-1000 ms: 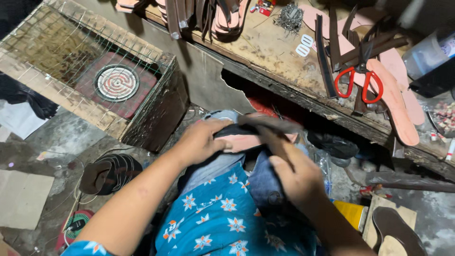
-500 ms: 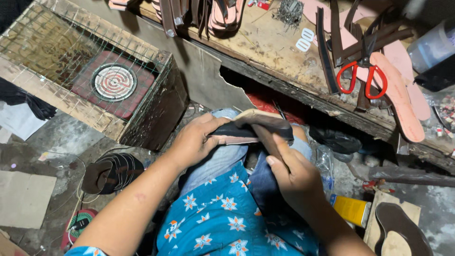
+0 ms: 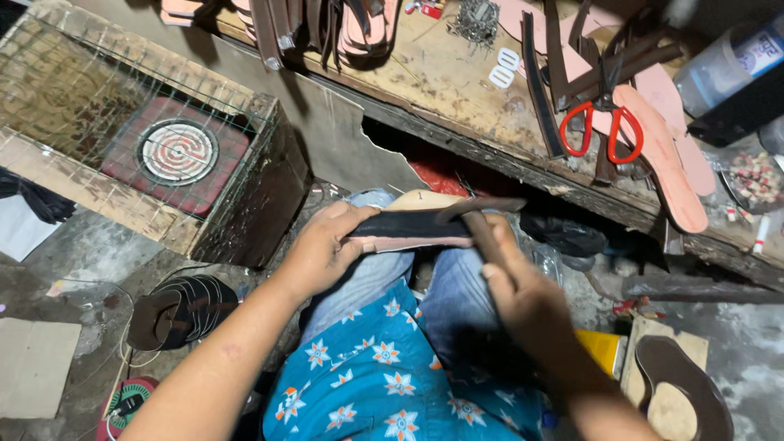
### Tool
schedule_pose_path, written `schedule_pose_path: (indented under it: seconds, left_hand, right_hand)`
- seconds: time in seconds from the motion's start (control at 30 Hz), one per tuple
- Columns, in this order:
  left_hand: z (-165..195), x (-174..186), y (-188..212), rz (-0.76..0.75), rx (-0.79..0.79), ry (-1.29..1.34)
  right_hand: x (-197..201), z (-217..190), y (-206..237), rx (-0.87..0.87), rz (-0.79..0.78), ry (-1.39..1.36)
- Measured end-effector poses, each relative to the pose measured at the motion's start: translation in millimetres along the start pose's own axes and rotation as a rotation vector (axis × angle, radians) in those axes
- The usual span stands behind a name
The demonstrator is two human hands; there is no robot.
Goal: The person sits on the floor holding a shoe upper mounted on a wooden last. They pull and press the upper material over the last, use pincers to grip and tuck the edges, and hammer the sole edge and toe area to set the material in place, then flex and check the shoe before setting it down.
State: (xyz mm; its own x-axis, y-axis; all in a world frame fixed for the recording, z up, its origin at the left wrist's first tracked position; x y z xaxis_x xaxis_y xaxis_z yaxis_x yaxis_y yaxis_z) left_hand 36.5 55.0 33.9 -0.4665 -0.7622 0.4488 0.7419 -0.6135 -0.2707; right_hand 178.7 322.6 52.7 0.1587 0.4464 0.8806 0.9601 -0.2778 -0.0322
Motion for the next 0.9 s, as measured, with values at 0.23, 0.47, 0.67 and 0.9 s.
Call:
schedule_pose_path:
  seconds: [0.23, 0.47, 0.67, 0.9]
  left_hand:
    - [-40, -5, 11, 0.042, 0.14, 0.23]
    - [-74, -20, 33, 0.308, 0.507, 1.04]
    - [-49, -18, 56, 0.464, 0.5, 1.217]
    - [-26, -27, 58, 0.396, 0.465, 1.397]
  right_hand:
    - [36, 36, -41, -0.093, 0.048, 0.279]
    - [17, 42, -125, 0.207, 0.317, 0.473]
    - [1, 41, -155, 0.111, 0.289, 0.568]
    - [-7, 29, -137, 0.258, 0.387, 0.356]
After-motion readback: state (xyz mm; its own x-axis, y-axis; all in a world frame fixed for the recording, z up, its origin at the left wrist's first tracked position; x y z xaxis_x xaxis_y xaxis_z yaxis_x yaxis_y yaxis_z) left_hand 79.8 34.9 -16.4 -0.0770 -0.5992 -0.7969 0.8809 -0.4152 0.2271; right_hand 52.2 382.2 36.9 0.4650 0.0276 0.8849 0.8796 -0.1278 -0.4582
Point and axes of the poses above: each hand's wrist, its own y-axis away from the middle knuckle, its own x-axis out of the back of the hand, z = x × y, the point moved 3 cm from there along -y, towards the middle knuckle, and after that the axes turned 8 degrees about y, right-handed, at the moved point
